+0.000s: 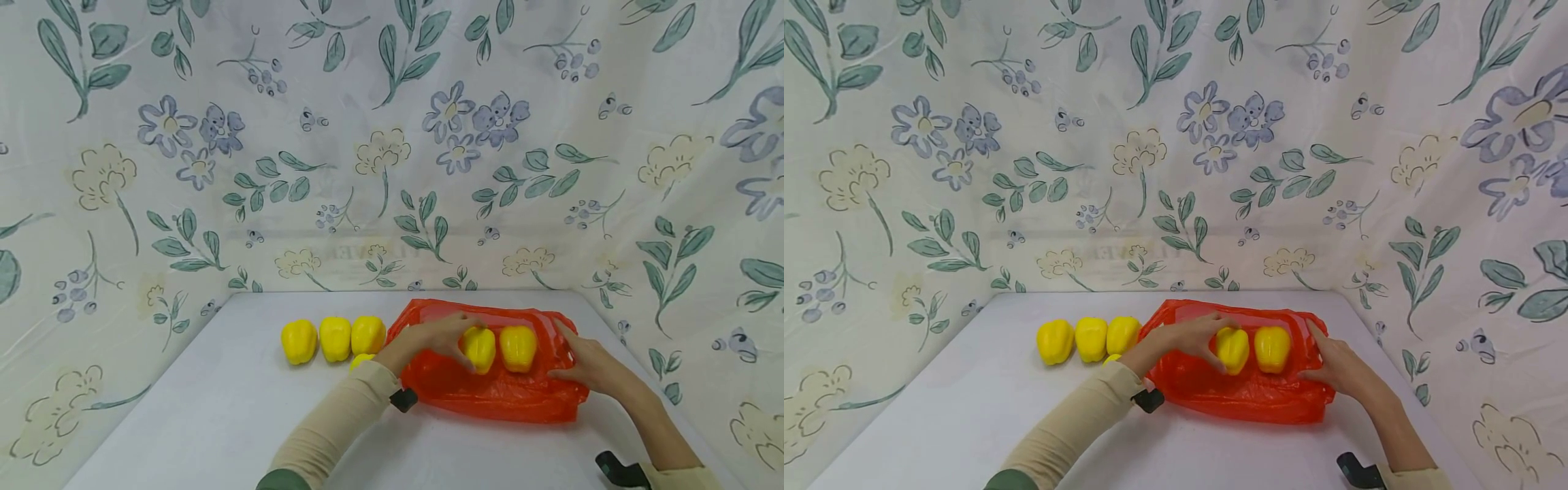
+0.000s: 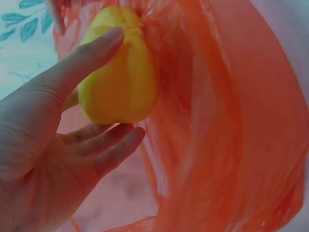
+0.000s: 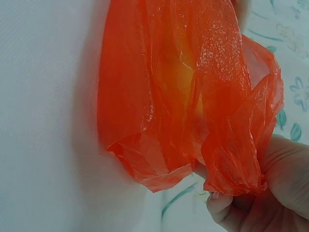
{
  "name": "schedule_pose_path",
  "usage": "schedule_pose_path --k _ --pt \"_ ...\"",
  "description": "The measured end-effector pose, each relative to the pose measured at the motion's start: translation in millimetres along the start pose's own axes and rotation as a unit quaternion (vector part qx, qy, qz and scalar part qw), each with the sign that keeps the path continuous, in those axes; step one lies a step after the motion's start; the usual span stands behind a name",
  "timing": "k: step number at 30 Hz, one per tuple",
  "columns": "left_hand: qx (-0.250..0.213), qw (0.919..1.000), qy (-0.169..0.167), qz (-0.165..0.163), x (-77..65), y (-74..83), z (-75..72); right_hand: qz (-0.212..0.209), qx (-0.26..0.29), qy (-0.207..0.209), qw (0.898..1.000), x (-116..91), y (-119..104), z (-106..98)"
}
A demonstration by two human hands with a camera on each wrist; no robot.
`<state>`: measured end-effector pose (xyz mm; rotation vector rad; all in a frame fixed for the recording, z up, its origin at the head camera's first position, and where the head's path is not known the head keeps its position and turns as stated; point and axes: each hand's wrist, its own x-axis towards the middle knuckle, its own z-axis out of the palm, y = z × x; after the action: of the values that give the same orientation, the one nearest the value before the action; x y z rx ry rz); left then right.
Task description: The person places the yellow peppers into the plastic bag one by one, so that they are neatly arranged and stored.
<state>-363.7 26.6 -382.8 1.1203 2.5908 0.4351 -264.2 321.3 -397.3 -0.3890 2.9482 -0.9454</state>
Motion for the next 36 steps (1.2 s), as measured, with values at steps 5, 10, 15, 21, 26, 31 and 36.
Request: schedule_pose_path --k 5,10,15,21,26,31,36 --pt "-0.012 0.9996 0.01 -0.023 6.9 -1.2 7.6 -0.005 -0.005 0.002 1.0 -0.3 -0.9 0.4" --pt "-0.028 0.9987 0.021 -0.037 13.9 -2.5 12.0 -0.006 -0.003 0.0 1.0 0.5 -1.2 -0.3" --pt "-0.044 0.9966 0.032 -0.061 21.0 -6.1 15.3 -0.003 -0.008 -0.001 1.0 0.3 -3.0 -0.8" --pt "-0.052 0.9949 0.041 -0.076 26.3 -10.0 19.8 -0.003 -0.006 -0.002 1.0 -0.5 -3.0 -0.2" --pt "-0.049 0.9956 0.043 -0.067 29.2 -10.7 21.9 -0.004 -0.003 -0.002 1.0 -0.8 -2.9 0.2" --pt "-0.052 0.9953 0.042 -0.071 30.9 -9.2 21.9 -0.005 -0.004 -0.003 1.0 -0.5 -1.5 0.4" --pt "-0.062 0.9942 0.04 -0.078 31.2 -6.9 19.6 0.003 -0.008 -0.002 1.0 -0.4 -2.3 0.2"
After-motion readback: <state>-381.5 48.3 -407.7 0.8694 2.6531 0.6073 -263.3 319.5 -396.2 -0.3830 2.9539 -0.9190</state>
